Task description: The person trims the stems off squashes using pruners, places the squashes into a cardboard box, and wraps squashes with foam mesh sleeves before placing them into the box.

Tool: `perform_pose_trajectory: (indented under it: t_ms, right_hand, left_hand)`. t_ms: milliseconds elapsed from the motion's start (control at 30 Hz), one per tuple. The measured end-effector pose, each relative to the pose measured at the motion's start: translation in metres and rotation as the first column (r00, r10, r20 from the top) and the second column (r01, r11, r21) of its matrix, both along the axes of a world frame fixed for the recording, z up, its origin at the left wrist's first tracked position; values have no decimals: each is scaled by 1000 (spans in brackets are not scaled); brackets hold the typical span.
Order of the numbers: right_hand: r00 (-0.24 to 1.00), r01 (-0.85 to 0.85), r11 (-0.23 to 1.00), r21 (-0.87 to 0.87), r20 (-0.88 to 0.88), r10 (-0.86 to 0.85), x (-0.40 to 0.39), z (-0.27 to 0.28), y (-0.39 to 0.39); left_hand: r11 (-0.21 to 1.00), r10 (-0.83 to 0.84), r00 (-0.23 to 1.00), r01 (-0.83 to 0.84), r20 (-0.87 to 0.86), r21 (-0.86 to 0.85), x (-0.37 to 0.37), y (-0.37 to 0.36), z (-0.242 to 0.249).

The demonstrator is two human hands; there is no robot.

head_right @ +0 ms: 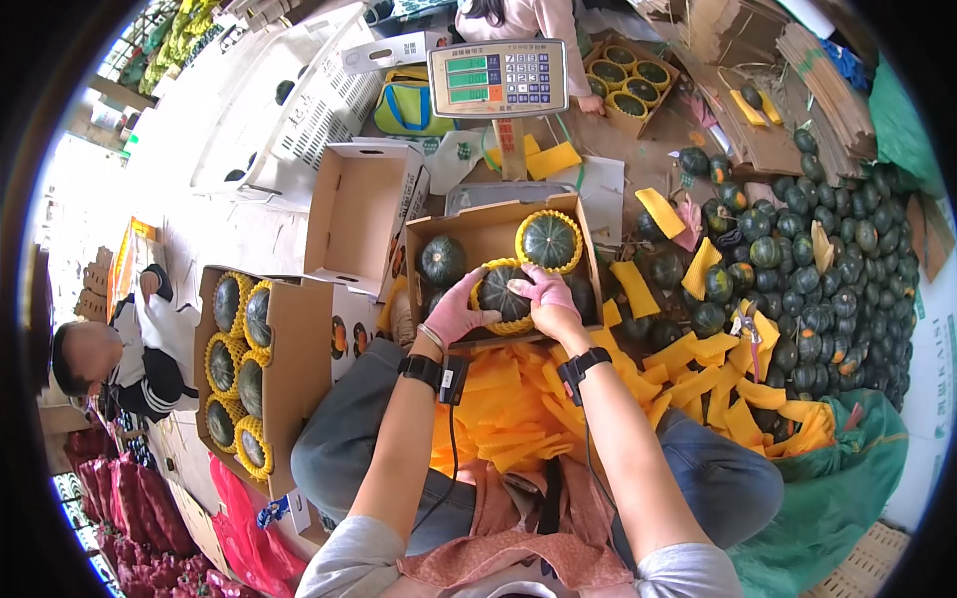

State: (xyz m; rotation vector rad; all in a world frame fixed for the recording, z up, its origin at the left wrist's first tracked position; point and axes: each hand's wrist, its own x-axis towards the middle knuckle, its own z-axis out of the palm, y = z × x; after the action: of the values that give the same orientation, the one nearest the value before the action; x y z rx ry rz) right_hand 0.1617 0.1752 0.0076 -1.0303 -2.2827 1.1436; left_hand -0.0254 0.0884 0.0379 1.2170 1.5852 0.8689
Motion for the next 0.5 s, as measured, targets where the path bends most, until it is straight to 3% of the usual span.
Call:
perform_pose_trajectory:
  t_ms: [167,267,300,400,500]
  right_hand:
    - [999,-31,995,91,23,29,3,-7,-1]
    - [994,-38,991,-128,-108,24,4,-4,2]
    - [986,-21,935,-354,-164,-40,2,7,3]
    - [987,-101,975,-199,-146,72,7,-4,12]
    - [984,-106,972,-210,-164,71,8,-6,14]
  left_hand:
    - [999,-13,991,6,136,52,-2,-4,-5]
    - [998,5,966,-22,257,64,-1,-8,-7]
    - [997,14,961,-35,276,72,0,-10,-8]
    - [993,26,975,-50,219,106,2,-11,-13]
    - [992,40,982,-62,186,112,4,-12,-17]
